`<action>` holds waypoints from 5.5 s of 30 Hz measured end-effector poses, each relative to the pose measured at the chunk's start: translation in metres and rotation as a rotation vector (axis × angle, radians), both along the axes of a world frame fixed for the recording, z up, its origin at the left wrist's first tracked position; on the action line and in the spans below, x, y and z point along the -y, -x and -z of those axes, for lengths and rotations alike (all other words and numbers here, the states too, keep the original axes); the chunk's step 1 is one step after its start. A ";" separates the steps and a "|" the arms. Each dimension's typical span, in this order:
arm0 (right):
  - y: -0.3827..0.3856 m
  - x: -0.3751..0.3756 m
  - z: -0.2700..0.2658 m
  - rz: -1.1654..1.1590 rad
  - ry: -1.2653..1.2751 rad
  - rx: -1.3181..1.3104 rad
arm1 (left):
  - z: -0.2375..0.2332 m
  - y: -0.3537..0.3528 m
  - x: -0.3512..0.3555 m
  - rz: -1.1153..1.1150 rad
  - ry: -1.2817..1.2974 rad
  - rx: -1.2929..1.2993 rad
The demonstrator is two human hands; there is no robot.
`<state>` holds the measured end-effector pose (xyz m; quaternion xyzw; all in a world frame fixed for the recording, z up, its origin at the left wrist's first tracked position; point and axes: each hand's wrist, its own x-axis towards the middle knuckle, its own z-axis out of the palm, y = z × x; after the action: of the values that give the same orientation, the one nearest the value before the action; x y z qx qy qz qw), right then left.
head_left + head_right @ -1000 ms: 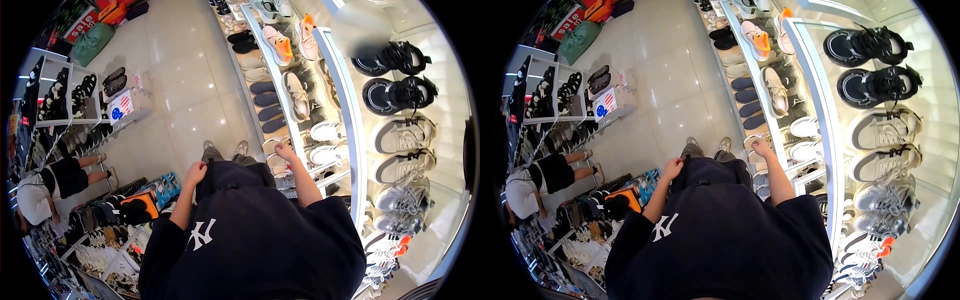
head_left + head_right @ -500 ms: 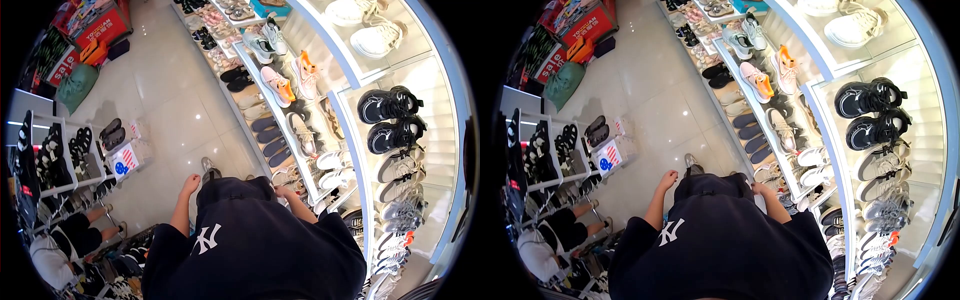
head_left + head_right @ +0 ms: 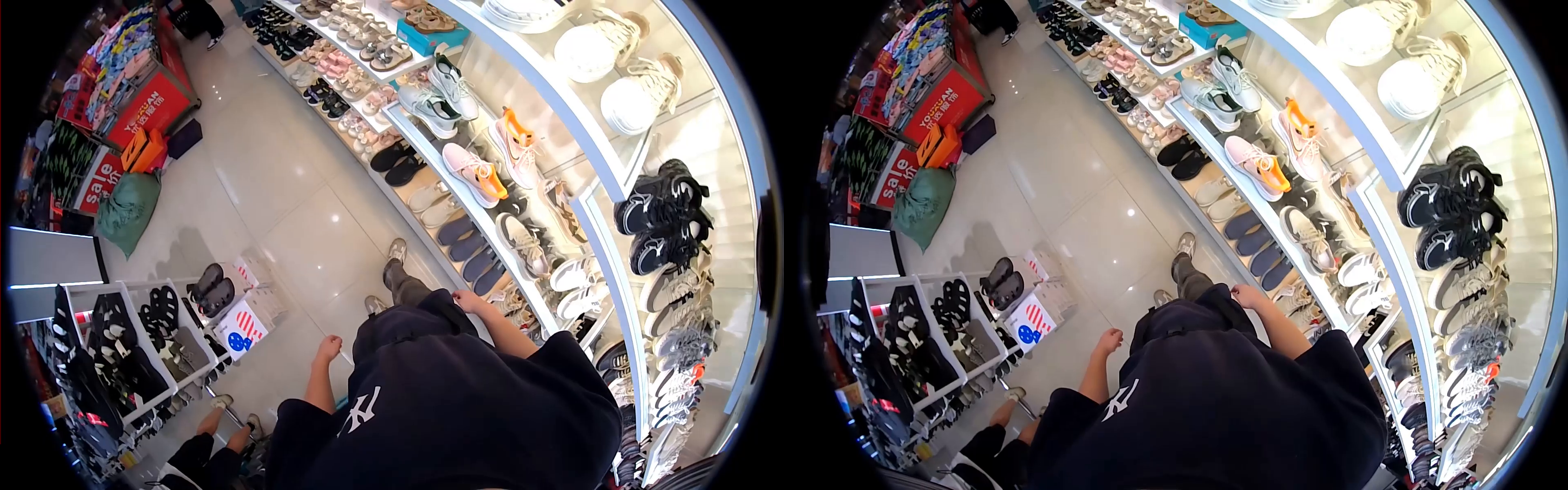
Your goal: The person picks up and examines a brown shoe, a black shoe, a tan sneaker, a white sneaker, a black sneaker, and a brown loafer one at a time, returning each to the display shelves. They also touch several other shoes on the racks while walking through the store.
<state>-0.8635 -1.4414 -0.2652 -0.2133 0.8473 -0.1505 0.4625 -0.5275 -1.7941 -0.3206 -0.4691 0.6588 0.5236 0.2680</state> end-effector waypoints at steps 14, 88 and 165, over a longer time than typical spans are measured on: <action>0.208 0.200 -0.032 0.010 0.278 -0.060 | -0.009 0.175 0.108 0.137 0.085 -0.045; 0.148 0.406 -0.384 0.479 1.033 -0.506 | -0.316 0.464 0.272 0.374 -1.034 -0.891; 0.217 0.259 -0.521 0.955 0.695 -1.388 | -0.312 0.461 0.241 1.172 -0.573 -0.587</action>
<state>-1.0805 -1.7000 0.2554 -0.0097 0.8406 -0.4107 -0.3531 -0.9881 -2.0353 -0.0089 0.2111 0.6840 0.5504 0.4297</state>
